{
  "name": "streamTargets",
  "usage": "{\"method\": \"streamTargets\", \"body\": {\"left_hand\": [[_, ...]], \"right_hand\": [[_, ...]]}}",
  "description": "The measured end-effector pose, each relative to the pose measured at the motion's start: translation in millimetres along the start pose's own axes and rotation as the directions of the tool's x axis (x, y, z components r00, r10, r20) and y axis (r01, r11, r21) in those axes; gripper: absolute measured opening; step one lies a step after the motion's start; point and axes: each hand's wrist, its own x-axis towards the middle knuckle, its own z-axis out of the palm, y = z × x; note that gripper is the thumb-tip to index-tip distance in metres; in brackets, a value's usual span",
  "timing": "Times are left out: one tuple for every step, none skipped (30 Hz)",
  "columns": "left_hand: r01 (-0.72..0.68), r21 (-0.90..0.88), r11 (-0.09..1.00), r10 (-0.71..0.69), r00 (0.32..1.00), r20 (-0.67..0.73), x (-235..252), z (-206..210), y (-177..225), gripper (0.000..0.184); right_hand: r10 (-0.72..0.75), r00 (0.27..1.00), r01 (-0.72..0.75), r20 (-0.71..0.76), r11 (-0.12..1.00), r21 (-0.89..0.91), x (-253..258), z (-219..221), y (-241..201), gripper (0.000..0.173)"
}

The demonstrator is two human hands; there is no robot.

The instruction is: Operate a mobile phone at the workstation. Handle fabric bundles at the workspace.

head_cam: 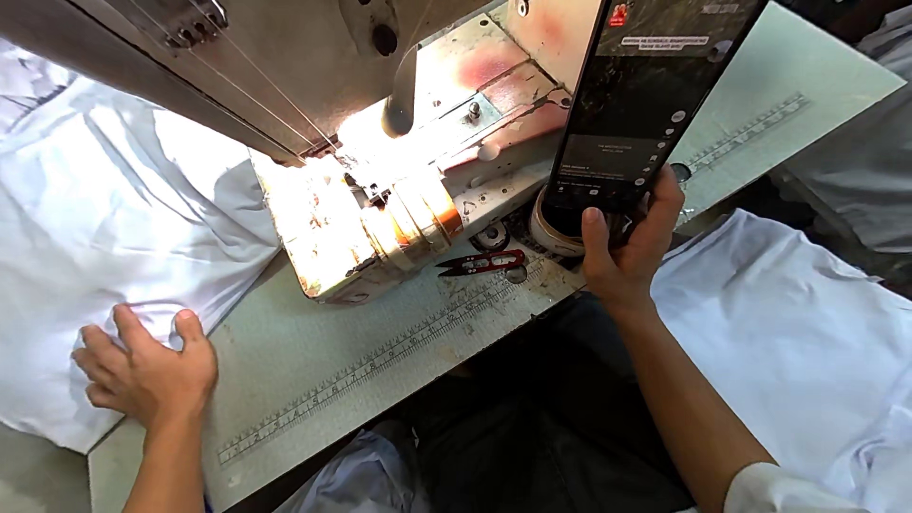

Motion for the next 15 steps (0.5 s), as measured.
{"method": "streamTargets", "body": {"left_hand": [[-0.001,0.001,1.000,0.001,1.000,-0.001,-0.1,-0.2,0.1,0.080],[-0.001,0.001,1.000,0.001,1.000,-0.002,0.0,0.0,-0.4,0.080],[-0.001,-0.001,1.000,0.001,1.000,-0.003,0.1,0.1,-0.6,0.080],[0.001,0.000,1.000,-0.001,1.000,0.000,0.3,0.1,-0.9,0.080],[0.004,0.001,1.000,-0.004,1.000,0.001,0.4,0.3,-1.0,0.080],[0.005,0.002,1.000,-0.005,1.000,0.000,0.3,0.5,-0.9,0.080],[0.005,0.004,1.000,-0.005,1.000,0.001,0.3,0.6,-0.9,0.079],[0.005,0.004,1.000,-0.005,1.000,-0.001,0.3,0.7,-0.8,0.080],[0.006,0.005,1.000,-0.006,1.000,0.000,0.3,0.7,-0.7,0.080],[0.007,0.005,1.000,-0.007,1.000,0.001,0.0,0.5,-0.2,0.080],[0.005,0.001,1.000,-0.005,1.000,0.002,-0.5,0.0,0.5,0.080],[0.001,-0.008,1.000,-0.001,1.000,0.005,-0.8,-0.8,1.3,0.079],[-0.006,-0.022,1.000,0.006,1.000,0.007,-1.1,-1.8,1.9,0.079],[-0.008,-0.026,1.000,0.008,1.000,0.007,-1.3,-2.4,2.2,0.079],[-0.007,-0.027,1.000,0.008,1.000,0.006,-1.2,-2.5,1.9,0.079]], "right_hand": [[0.001,1.000,-0.001,0.001,1.000,-0.001,0.1,0.1,-0.1,0.067],[-0.001,1.000,0.001,0.001,1.000,-0.004,0.2,0.1,-0.3,0.066],[-0.005,1.000,0.005,-0.001,1.000,-0.005,0.2,0.2,-0.3,0.066],[-0.005,1.000,0.005,-0.002,1.000,-0.005,0.0,0.3,-0.3,0.066],[-0.007,1.000,0.007,-0.005,1.000,-0.003,-0.2,0.5,0.0,0.066],[-0.011,1.000,0.011,-0.008,1.000,0.001,-0.3,0.8,0.1,0.065],[-0.016,1.000,0.016,-0.011,1.000,0.003,-0.2,0.9,0.1,0.065],[-0.020,1.000,0.020,-0.013,1.000,0.002,-0.2,0.9,0.1,0.064],[-0.027,1.000,0.027,-0.014,1.000,-0.002,-0.2,0.8,0.1,0.064],[-0.035,0.999,0.035,-0.016,0.999,-0.007,-0.1,0.9,0.4,0.064],[-0.042,0.999,0.042,-0.019,0.999,-0.010,0.1,0.9,0.7,0.064],[-0.045,0.999,0.045,-0.020,0.999,-0.011,0.3,0.9,0.9,0.063],[-0.049,0.999,0.048,-0.019,0.999,-0.011,0.4,0.7,0.9,0.063],[-0.052,0.998,0.052,-0.020,0.999,-0.010,0.3,0.7,1.0,0.063],[-0.052,0.998,0.052,-0.020,0.999,-0.010,0.1,0.8,1.2,0.063]]}}
